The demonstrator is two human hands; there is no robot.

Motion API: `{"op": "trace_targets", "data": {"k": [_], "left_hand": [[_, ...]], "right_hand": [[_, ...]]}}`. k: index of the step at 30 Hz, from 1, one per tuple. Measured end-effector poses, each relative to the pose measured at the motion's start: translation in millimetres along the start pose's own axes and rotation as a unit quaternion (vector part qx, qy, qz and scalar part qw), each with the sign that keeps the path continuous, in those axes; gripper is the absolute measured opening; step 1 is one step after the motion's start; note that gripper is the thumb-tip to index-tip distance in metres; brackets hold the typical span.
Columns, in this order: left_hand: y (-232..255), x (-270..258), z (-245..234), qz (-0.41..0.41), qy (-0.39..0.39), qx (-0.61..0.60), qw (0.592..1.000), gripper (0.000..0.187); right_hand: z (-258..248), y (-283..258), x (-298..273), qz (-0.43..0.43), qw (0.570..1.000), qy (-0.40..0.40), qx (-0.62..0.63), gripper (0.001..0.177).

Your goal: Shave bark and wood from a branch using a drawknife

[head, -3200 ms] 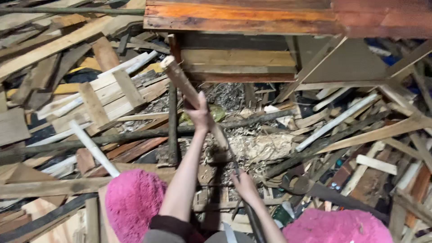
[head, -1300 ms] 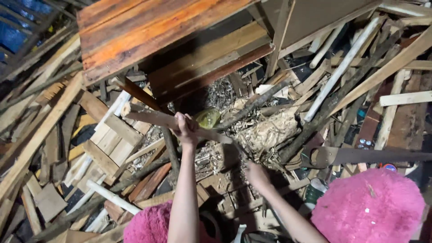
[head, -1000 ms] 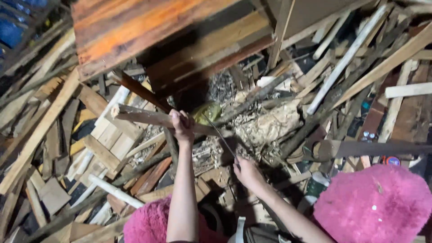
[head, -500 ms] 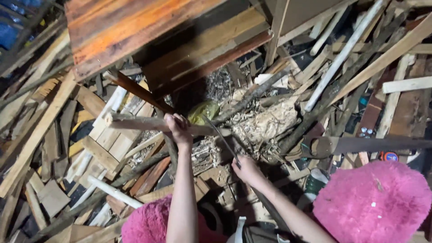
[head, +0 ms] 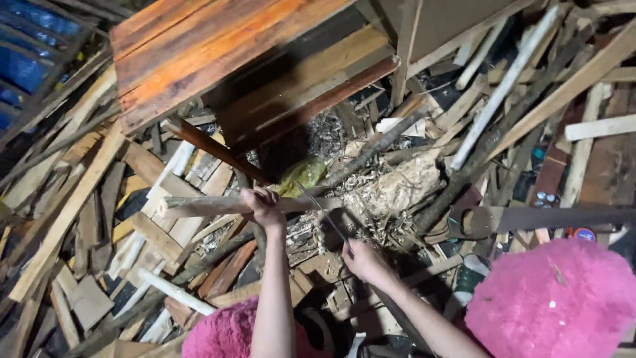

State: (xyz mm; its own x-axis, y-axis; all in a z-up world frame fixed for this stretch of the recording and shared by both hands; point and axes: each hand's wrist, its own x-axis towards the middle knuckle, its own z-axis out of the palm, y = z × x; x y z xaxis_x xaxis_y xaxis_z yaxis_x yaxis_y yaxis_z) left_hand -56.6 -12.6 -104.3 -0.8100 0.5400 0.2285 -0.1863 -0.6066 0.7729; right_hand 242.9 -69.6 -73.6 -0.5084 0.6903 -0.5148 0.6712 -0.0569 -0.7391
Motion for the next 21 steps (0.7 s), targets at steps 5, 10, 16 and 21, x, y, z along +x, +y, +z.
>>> {"op": "trace_targets", "data": {"k": [5, 10, 16, 21], "left_hand": [[28.6, -19.6, 42.2, 0.059, 0.062, 0.049, 0.995, 0.054], [30.3, -20.8, 40.5, 0.032, -0.07, 0.029, 0.997, 0.039], [25.7, -23.1, 47.4, 0.078, 0.05, 0.046, 0.995, 0.057], [-2.7, -13.4, 42.3, 0.075, 0.076, 0.018, 0.994, 0.061]], "right_hand": [[36.1, 22.4, 30.5, -0.005, 0.999, 0.008, -0.036, 0.025], [20.6, -12.6, -17.1, -0.079, 0.995, -0.056, -0.006, 0.021], [31.4, 62.4, 46.5, -0.031, 0.998, 0.037, -0.032, 0.022], [52.3, 97.5, 76.5, 0.024, 0.998, 0.05, 0.007, 0.026]]}}
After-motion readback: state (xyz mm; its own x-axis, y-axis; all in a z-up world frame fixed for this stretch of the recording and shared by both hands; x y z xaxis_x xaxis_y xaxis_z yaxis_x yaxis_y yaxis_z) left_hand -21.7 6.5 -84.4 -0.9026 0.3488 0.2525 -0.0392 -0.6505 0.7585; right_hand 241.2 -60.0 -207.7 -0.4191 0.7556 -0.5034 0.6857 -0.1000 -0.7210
